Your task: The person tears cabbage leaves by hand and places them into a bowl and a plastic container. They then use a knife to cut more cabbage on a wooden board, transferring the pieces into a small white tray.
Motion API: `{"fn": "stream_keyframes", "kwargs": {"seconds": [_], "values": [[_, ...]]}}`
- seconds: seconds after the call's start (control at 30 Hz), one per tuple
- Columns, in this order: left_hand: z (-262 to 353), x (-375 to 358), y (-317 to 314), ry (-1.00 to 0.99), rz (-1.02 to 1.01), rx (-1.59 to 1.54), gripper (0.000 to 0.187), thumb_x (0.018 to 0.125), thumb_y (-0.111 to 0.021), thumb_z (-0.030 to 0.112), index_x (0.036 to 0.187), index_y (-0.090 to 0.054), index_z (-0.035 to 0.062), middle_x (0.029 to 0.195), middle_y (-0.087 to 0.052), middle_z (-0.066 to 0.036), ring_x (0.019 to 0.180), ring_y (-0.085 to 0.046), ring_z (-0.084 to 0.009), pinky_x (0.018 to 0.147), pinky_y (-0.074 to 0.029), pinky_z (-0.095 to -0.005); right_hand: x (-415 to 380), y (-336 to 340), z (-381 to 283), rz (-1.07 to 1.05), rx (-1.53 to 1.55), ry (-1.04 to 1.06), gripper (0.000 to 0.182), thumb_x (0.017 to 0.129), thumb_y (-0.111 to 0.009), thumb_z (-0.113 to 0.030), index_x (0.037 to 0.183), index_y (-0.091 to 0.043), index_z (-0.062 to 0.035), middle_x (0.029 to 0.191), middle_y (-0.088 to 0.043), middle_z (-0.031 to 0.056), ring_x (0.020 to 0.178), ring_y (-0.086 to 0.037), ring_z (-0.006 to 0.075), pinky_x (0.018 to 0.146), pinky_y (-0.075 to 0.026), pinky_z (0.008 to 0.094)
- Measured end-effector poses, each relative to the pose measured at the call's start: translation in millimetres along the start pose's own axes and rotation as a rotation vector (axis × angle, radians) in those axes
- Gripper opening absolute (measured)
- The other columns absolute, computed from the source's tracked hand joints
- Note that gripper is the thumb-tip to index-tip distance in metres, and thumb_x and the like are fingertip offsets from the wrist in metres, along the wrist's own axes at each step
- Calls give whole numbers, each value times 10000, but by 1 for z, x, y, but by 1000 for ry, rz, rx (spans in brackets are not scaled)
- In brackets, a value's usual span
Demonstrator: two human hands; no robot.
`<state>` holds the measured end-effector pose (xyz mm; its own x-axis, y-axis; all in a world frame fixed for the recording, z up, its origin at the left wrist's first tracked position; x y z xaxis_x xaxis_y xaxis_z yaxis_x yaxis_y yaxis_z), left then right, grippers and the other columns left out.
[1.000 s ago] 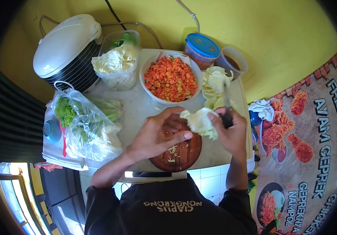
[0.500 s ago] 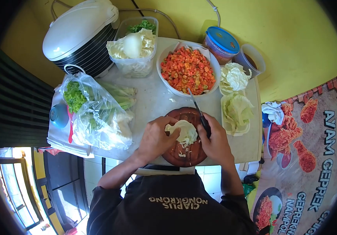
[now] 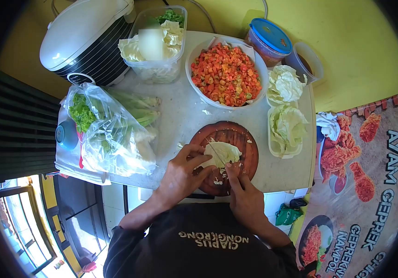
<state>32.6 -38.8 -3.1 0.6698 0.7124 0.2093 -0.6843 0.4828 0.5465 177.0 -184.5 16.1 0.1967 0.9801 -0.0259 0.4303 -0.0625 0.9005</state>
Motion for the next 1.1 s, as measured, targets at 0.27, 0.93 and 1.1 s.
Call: {"fn": "stream_keyframes", "kwargs": {"seconds": [0.27,0.93,1.1], "values": [[6,5,-5,-14,14,41,248,758,-829,75,970,-730,-8,1006,-595,-116,786,-693,-212,683,-588,-312,20,0,-2,-57,-94,71,850,736,-670,-33,1520,-355,-129,1257,-567,251,847,-703,326,607,-596,381],[6,0,-2,55,107,50,324,747,-846,100,1033,-713,27,1106,-629,-133,898,-699,-249,719,-589,-335,-48,47,38,-108,-20,-7,495,853,-632,10,1338,-581,-76,744,-601,96,553,-598,268,490,-460,388],[9,-3,5,172,14,-107,485,750,-843,87,1183,-632,36,1128,-638,-143,976,-694,-267,809,-585,-365,-34,31,36,205,340,-130,322,904,-652,-51,1222,-609,-26,759,-658,108,558,-630,223,508,-477,321]]}}
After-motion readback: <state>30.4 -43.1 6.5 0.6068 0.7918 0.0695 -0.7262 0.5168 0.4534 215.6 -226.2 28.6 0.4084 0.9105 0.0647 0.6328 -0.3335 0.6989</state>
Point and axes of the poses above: each hand's wrist, its own x-axis towards the middle knuckle, its own y-axis out of the back of the hand, z = x × y, the point moved 1 cm from there along x, towards the middle knuckle
